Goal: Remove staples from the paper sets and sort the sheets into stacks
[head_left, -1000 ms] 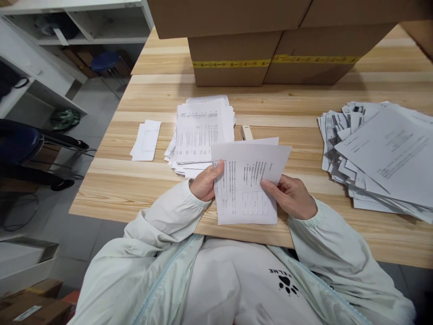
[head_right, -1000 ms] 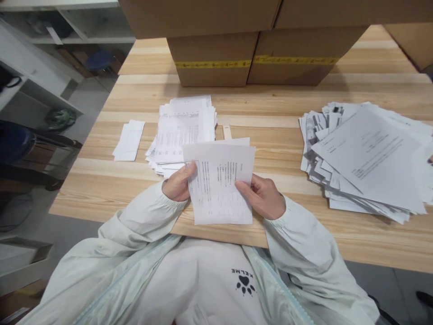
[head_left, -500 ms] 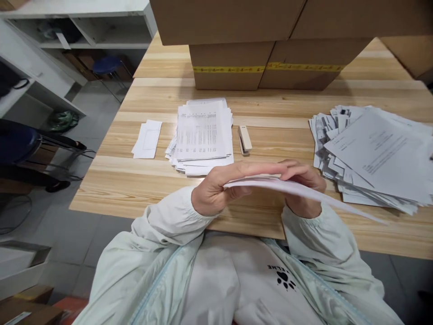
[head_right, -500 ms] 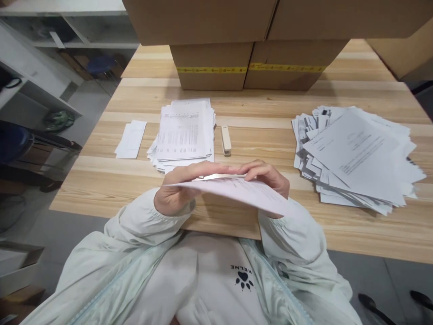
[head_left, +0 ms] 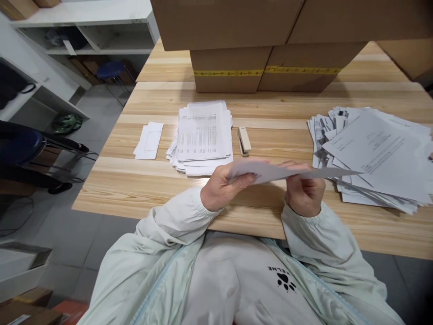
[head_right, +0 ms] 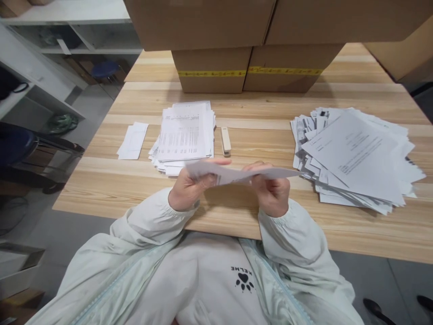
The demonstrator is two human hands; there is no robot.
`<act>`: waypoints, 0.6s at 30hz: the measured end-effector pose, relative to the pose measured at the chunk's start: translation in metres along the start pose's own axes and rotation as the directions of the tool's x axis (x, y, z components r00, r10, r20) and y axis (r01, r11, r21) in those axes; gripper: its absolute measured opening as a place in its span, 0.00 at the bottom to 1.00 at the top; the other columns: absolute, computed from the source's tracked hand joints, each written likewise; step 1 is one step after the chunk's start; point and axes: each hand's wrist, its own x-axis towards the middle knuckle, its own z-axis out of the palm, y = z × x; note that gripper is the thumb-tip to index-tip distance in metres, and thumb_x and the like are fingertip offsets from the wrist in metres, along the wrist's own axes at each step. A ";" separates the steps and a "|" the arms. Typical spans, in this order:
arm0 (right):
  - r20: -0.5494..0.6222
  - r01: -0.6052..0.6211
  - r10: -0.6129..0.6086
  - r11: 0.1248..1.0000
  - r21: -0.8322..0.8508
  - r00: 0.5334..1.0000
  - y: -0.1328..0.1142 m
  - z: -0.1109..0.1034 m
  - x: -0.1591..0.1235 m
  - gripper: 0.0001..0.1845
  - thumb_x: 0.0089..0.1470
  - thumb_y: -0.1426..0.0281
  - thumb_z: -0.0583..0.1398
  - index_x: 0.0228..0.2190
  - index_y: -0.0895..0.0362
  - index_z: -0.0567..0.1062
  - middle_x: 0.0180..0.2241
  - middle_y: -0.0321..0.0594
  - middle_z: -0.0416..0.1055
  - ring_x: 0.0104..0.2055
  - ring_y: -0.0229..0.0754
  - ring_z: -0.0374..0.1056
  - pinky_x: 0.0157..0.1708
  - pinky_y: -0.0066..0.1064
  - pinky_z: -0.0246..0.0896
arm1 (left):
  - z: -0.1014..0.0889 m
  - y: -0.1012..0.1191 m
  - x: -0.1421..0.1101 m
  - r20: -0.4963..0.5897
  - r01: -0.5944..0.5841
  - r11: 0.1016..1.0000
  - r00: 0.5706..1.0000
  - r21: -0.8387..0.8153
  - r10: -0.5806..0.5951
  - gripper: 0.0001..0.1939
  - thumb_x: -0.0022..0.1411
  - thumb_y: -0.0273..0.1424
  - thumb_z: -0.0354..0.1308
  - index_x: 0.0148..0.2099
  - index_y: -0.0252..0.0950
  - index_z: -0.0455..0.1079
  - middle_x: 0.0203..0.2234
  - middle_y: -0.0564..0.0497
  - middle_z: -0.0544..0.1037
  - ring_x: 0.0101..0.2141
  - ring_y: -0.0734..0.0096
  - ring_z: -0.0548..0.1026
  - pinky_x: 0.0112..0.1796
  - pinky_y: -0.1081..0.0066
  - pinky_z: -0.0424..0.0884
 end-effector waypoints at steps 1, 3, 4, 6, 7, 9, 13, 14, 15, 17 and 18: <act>-0.042 -0.070 0.067 0.994 -0.082 0.997 -0.001 -0.006 -0.002 0.18 0.59 0.51 0.61 0.26 0.50 0.75 0.25 0.39 0.72 0.29 0.46 0.68 0.32 0.41 0.66 | 0.003 -0.004 0.000 -0.082 0.004 1.000 0.997 -0.015 -0.006 0.21 0.55 0.45 0.69 0.47 0.39 0.78 0.43 0.47 0.82 0.51 0.56 0.77 0.55 0.61 0.70; -0.049 -0.233 0.228 0.942 -0.243 0.972 -0.005 -0.019 -0.002 0.24 0.58 0.47 0.59 0.22 0.51 0.73 0.21 0.38 0.69 0.24 0.43 0.63 0.25 0.37 0.59 | 0.007 -0.014 0.000 -0.209 0.037 0.997 0.977 -0.070 -0.051 0.27 0.56 0.44 0.70 0.54 0.40 0.71 0.39 0.49 0.82 0.45 0.60 0.79 0.48 0.63 0.73; -0.009 -0.303 0.316 0.903 -0.304 0.949 -0.007 -0.026 0.000 0.27 0.56 0.44 0.59 0.20 0.52 0.72 0.20 0.38 0.68 0.23 0.42 0.61 0.22 0.35 0.56 | 0.007 -0.021 -0.001 -0.234 0.071 0.994 0.968 -0.088 -0.090 0.32 0.56 0.42 0.70 0.60 0.41 0.66 0.36 0.51 0.81 0.40 0.64 0.79 0.44 0.65 0.74; 0.114 -0.418 0.492 0.823 -0.385 0.863 -0.009 -0.038 0.004 0.32 0.51 0.39 0.59 0.18 0.54 0.72 0.19 0.39 0.70 0.22 0.42 0.61 0.20 0.34 0.54 | 0.005 -0.034 -0.003 -0.248 0.150 0.987 0.955 -0.062 -0.160 0.42 0.56 0.37 0.70 0.68 0.42 0.54 0.28 0.56 0.77 0.29 0.71 0.76 0.36 0.70 0.73; 0.169 -0.470 0.566 0.788 -0.398 0.806 -0.007 -0.042 0.007 0.34 0.49 0.37 0.60 0.18 0.55 0.73 0.20 0.41 0.71 0.22 0.42 0.62 0.20 0.34 0.56 | 0.003 -0.040 -0.005 -0.253 0.185 0.983 0.950 -0.022 -0.184 0.45 0.56 0.33 0.69 0.70 0.44 0.50 0.25 0.59 0.74 0.25 0.74 0.73 0.32 0.73 0.71; 0.238 -0.558 0.665 0.734 -0.388 0.708 0.001 -0.047 0.010 0.36 0.46 0.35 0.60 0.20 0.56 0.75 0.22 0.43 0.75 0.23 0.44 0.66 0.21 0.34 0.60 | -0.001 -0.052 -0.007 -0.251 0.249 0.968 0.940 0.035 -0.232 0.44 0.55 0.28 0.67 0.70 0.46 0.52 0.25 0.60 0.72 0.22 0.78 0.69 0.27 0.75 0.66; 0.224 -0.570 0.688 0.708 -0.416 0.690 0.021 -0.051 0.014 0.37 0.45 0.34 0.59 0.19 0.57 0.75 0.23 0.44 0.77 0.23 0.47 0.69 0.20 0.35 0.62 | -0.002 -0.067 -0.002 -0.170 0.421 0.897 0.902 0.133 -0.398 0.19 0.55 0.23 0.61 0.50 0.35 0.75 0.20 0.58 0.68 0.19 0.80 0.63 0.23 0.76 0.58; 0.219 -0.553 0.675 0.715 -0.428 0.704 0.025 -0.051 0.016 0.37 0.45 0.34 0.59 0.19 0.57 0.75 0.23 0.44 0.77 0.23 0.46 0.69 0.20 0.35 0.61 | -0.002 -0.068 0.002 -0.168 0.460 0.874 0.884 0.158 -0.436 0.15 0.55 0.22 0.59 0.46 0.33 0.77 0.18 0.59 0.66 0.18 0.81 0.61 0.23 0.76 0.57; 0.218 -0.537 0.663 0.724 -0.433 0.716 0.027 -0.052 0.018 0.37 0.45 0.34 0.59 0.19 0.56 0.75 0.23 0.44 0.77 0.23 0.46 0.69 0.20 0.35 0.62 | -0.002 -0.069 0.005 -0.176 0.491 0.854 0.869 0.175 -0.463 0.14 0.55 0.21 0.57 0.43 0.32 0.78 0.16 0.59 0.65 0.18 0.81 0.60 0.23 0.76 0.56; 0.225 -0.517 0.646 0.735 -0.438 0.729 0.030 -0.052 0.023 0.37 0.46 0.34 0.58 0.20 0.56 0.76 0.23 0.43 0.77 0.23 0.46 0.69 0.20 0.34 0.61 | -0.001 -0.070 0.012 -0.201 0.521 0.833 0.850 0.187 -0.487 0.15 0.54 0.19 0.55 0.43 0.31 0.78 0.16 0.59 0.64 0.18 0.81 0.59 0.23 0.75 0.55; 0.228 -0.510 0.644 0.736 -0.446 0.730 0.030 -0.051 0.026 0.37 0.46 0.34 0.58 0.20 0.56 0.76 0.22 0.43 0.77 0.23 0.46 0.69 0.20 0.34 0.61 | -0.001 -0.071 0.015 -0.210 0.525 0.831 0.847 0.186 -0.488 0.16 0.54 0.19 0.54 0.43 0.31 0.78 0.16 0.59 0.64 0.18 0.81 0.59 0.23 0.75 0.55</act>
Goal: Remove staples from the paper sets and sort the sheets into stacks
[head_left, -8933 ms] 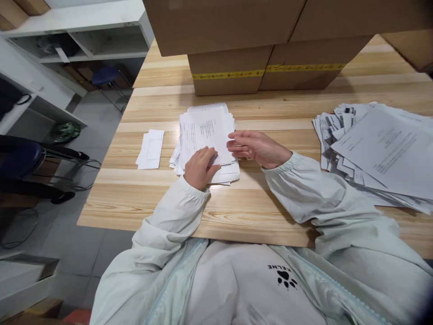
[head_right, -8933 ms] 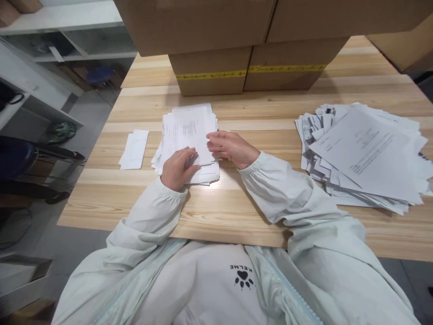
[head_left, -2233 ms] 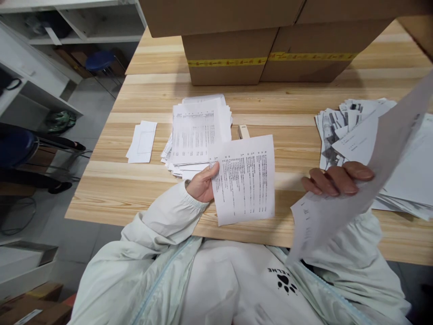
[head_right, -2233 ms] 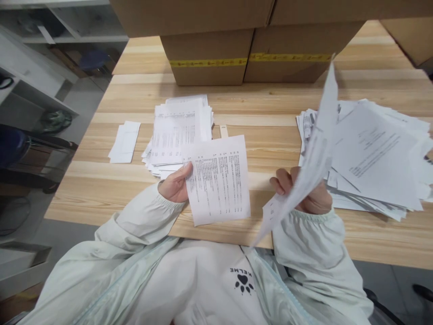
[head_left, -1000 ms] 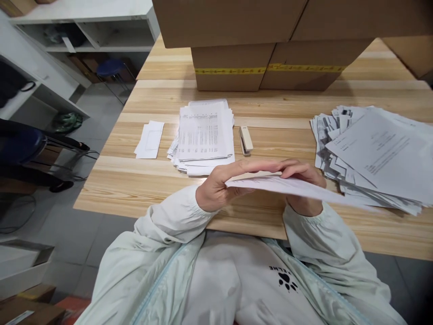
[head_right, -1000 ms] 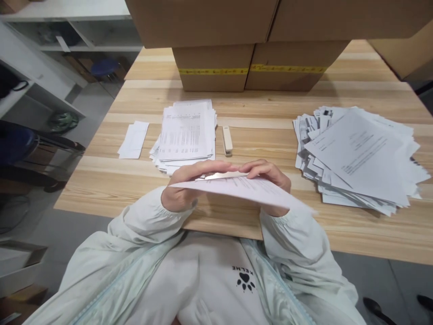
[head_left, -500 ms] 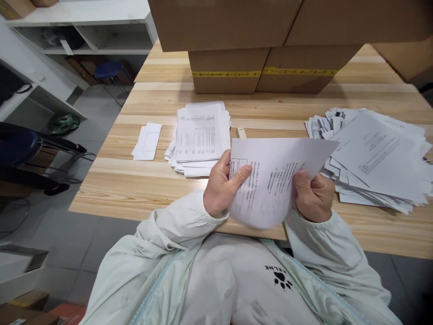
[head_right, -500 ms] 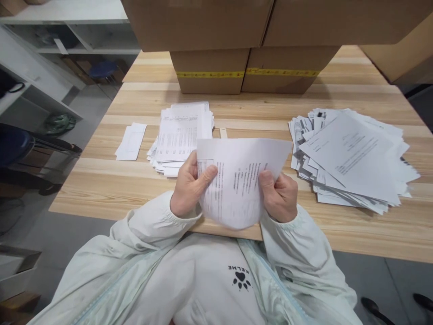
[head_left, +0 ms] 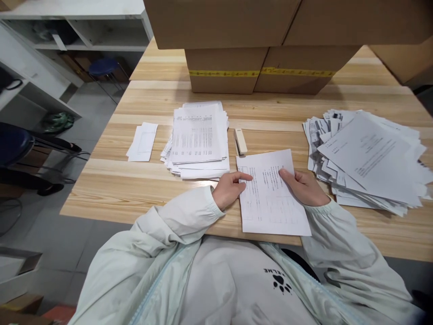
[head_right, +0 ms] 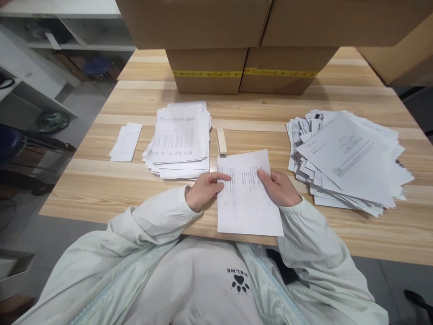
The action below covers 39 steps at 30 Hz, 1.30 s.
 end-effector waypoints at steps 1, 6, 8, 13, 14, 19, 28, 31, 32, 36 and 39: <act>-0.002 0.000 0.000 1.000 -0.015 1.000 -0.001 -0.001 0.002 0.37 0.46 0.34 0.58 0.19 0.56 0.75 0.22 0.43 0.76 0.22 0.45 0.68 0.20 0.34 0.60 | 0.000 0.001 0.002 -0.003 -0.001 1.000 1.000 -0.002 0.001 0.17 0.53 0.19 0.54 0.43 0.31 0.78 0.16 0.59 0.64 0.18 0.81 0.59 0.23 0.75 0.56; -0.004 0.015 -0.016 0.993 -0.115 1.000 0.000 -0.001 0.010 0.37 0.49 0.35 0.55 0.17 0.55 0.71 0.20 0.41 0.73 0.22 0.44 0.66 0.20 0.34 0.57 | 0.000 0.001 0.009 -0.034 -0.068 0.997 0.997 0.019 0.069 0.17 0.53 0.18 0.54 0.42 0.31 0.79 0.16 0.59 0.65 0.19 0.80 0.60 0.24 0.74 0.56; 0.004 0.054 -0.055 0.976 -0.212 0.998 0.001 -0.006 0.014 0.35 0.53 0.37 0.53 0.17 0.54 0.70 0.19 0.40 0.71 0.22 0.44 0.65 0.22 0.33 0.55 | 0.001 0.001 0.012 -0.043 -0.070 0.998 0.997 0.006 0.071 0.17 0.53 0.18 0.54 0.42 0.31 0.79 0.16 0.59 0.65 0.19 0.80 0.60 0.23 0.74 0.55; -0.224 0.025 -0.215 0.772 -0.635 0.951 -0.028 -0.045 0.021 0.19 0.57 0.51 0.59 0.27 0.54 0.75 0.21 0.39 0.70 0.21 0.38 0.54 0.25 0.32 0.44 | 0.004 0.006 0.018 -0.064 -0.001 0.996 0.998 -0.085 -0.004 0.17 0.54 0.16 0.54 0.44 0.29 0.78 0.17 0.59 0.65 0.19 0.81 0.60 0.23 0.75 0.57; -0.268 0.007 -0.260 0.731 -0.683 0.928 -0.042 -0.052 0.023 0.17 0.57 0.54 0.60 0.29 0.54 0.76 0.22 0.40 0.70 0.22 0.38 0.53 0.26 0.32 0.43 | 0.004 0.007 0.018 -0.066 0.012 0.994 0.998 -0.106 -0.019 0.17 0.54 0.16 0.54 0.44 0.29 0.78 0.18 0.58 0.66 0.19 0.81 0.61 0.23 0.75 0.59; -0.137 0.303 -0.598 0.575 -0.760 0.790 -0.113 -0.028 0.062 0.19 0.65 0.62 0.52 0.28 0.57 0.74 0.28 0.42 0.72 0.31 0.40 0.63 0.31 0.33 0.46 | 0.004 0.015 0.014 -0.060 0.055 0.987 0.996 -0.153 -0.064 0.16 0.55 0.14 0.53 0.43 0.28 0.77 0.17 0.59 0.65 0.18 0.81 0.63 0.22 0.75 0.63; -0.043 0.518 -0.695 0.574 -0.634 0.717 -0.108 0.101 0.158 0.20 0.69 0.64 0.45 0.36 0.55 0.74 0.42 0.48 0.74 0.48 0.53 0.63 0.52 0.47 0.57 | 0.004 0.023 0.012 -0.044 0.133 0.979 0.989 -0.152 -0.141 0.18 0.57 0.14 0.51 0.47 0.26 0.75 0.18 0.60 0.65 0.18 0.81 0.64 0.22 0.75 0.66; -0.045 0.515 -0.687 0.585 -0.626 0.725 -0.099 0.107 0.154 0.20 0.69 0.63 0.44 0.39 0.56 0.73 0.44 0.49 0.73 0.50 0.55 0.62 0.52 0.49 0.56 | 0.003 0.022 0.013 -0.035 0.132 0.979 0.990 -0.157 -0.139 0.17 0.56 0.14 0.52 0.45 0.26 0.75 0.18 0.60 0.66 0.19 0.80 0.66 0.22 0.75 0.66; -0.041 0.512 -0.682 0.587 -0.628 0.731 -0.099 0.107 0.153 0.20 0.69 0.63 0.45 0.40 0.56 0.73 0.45 0.49 0.73 0.51 0.56 0.62 0.52 0.50 0.56 | 0.003 0.022 0.014 -0.036 0.126 0.979 0.990 -0.159 -0.133 0.17 0.56 0.14 0.52 0.44 0.27 0.76 0.18 0.60 0.65 0.19 0.80 0.65 0.22 0.75 0.66; -0.034 0.524 -0.676 0.601 -0.604 0.736 -0.105 0.108 0.152 0.18 0.68 0.64 0.46 0.44 0.56 0.73 0.49 0.50 0.73 0.54 0.57 0.61 0.54 0.51 0.55 | 0.003 0.023 0.016 -0.036 0.117 0.980 0.992 -0.161 -0.125 0.15 0.56 0.14 0.52 0.43 0.27 0.75 0.17 0.60 0.65 0.18 0.81 0.64 0.21 0.76 0.66; -0.085 0.571 -0.715 0.618 -0.540 0.694 -0.112 0.096 0.145 0.18 0.67 0.65 0.49 0.51 0.56 0.72 0.55 0.49 0.71 0.58 0.55 0.62 0.58 0.50 0.55 | 0.005 0.019 0.014 -0.026 0.105 0.982 0.994 -0.156 -0.111 0.15 0.56 0.14 0.51 0.42 0.28 0.74 0.18 0.59 0.68 0.18 0.80 0.66 0.21 0.76 0.65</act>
